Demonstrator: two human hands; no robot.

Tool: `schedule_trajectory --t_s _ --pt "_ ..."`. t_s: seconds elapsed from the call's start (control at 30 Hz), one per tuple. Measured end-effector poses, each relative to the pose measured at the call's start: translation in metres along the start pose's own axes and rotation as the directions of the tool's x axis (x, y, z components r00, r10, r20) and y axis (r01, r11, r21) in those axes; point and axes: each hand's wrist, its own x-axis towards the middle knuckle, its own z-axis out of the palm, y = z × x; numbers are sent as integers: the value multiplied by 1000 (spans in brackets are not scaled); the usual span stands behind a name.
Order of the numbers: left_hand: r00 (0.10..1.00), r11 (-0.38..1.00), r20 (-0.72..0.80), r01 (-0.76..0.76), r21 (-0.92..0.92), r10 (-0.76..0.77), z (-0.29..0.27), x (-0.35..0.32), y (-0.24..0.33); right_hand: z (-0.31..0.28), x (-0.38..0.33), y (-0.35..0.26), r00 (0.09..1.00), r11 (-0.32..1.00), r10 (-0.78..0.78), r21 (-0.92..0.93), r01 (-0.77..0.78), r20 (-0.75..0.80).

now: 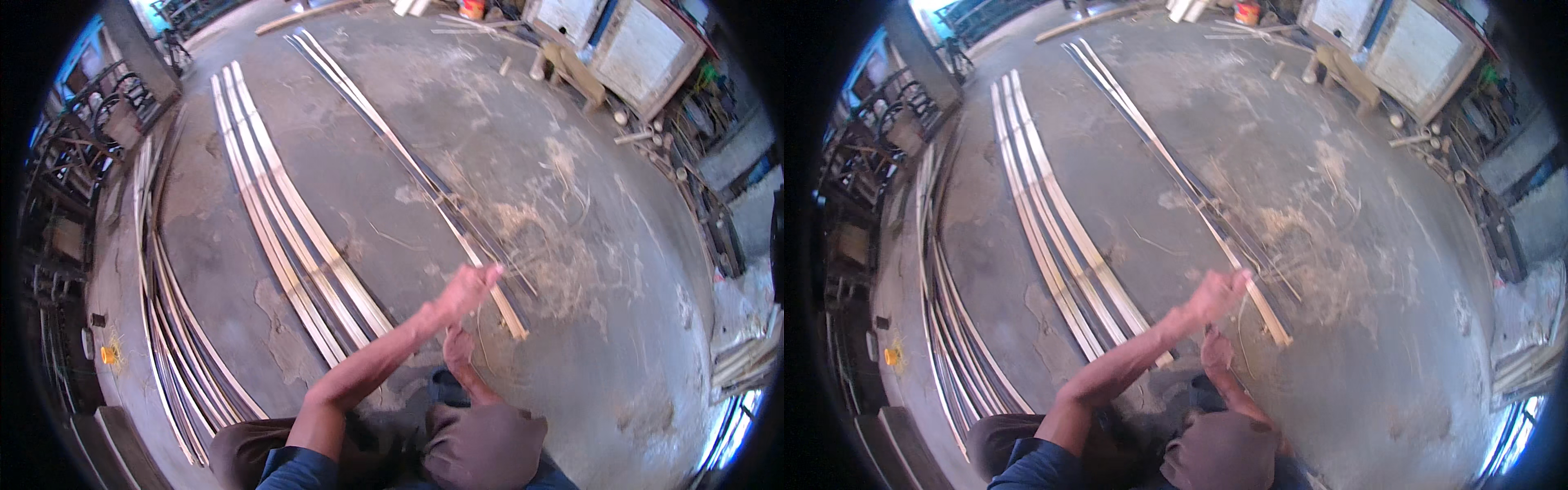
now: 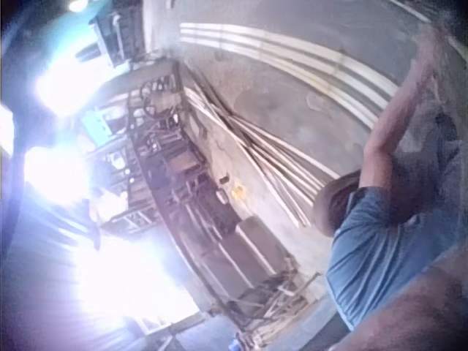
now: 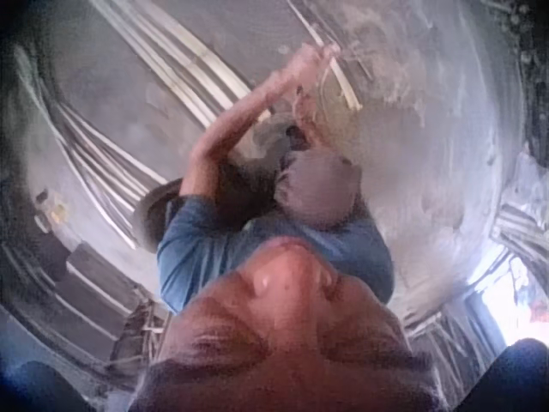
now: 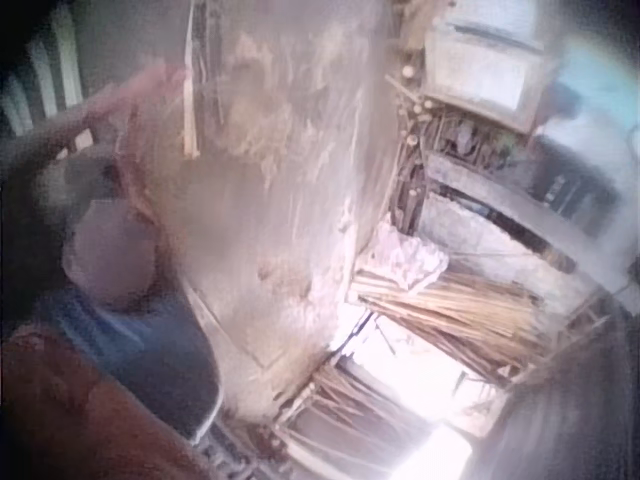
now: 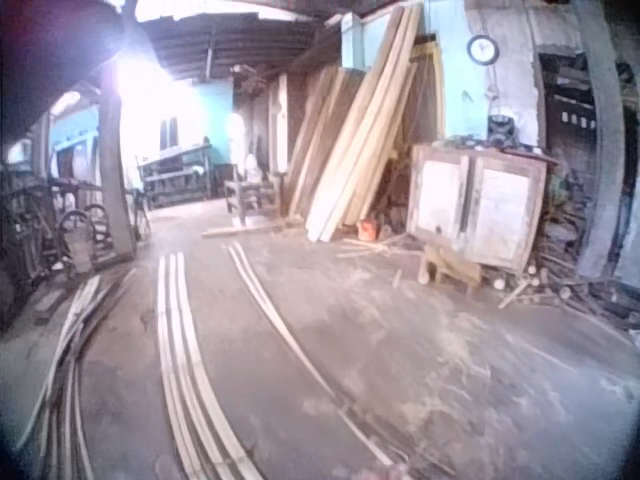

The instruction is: The person sits on the floor and repeatedly picks up long, thin wooden strips, inspects them, and places them into a growing stack. The person handles the strips one at a time, occasionally adjusting the pile before continuing to sort more pieces.

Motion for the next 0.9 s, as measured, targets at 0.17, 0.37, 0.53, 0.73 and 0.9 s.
schedule_trajectory --t_s 0.17,0.37,0.53,0.73,0.9 --pt "980 987 181 -107 119 84 13 -1 17 11 -7 8 999 995 -28 -101 24 -35" --pt "970 969 131 -218 118 203 72 1 33 27 14 74 988 993 10 -117 -28 -151" --pt "879 886 -321 203 -416 -352 -36 20 -56 -42 -9 -45 987 974 7 220 -43 159" --pt "785 297 -160 32 -954 -599 -49 -14 -97 -87 39 -71 978 982 -189 1 190 90" --pt "933 397 -79 72 -915 -352 94 -74 -57 -108 139 -197 880 891 -454 65 450 138"
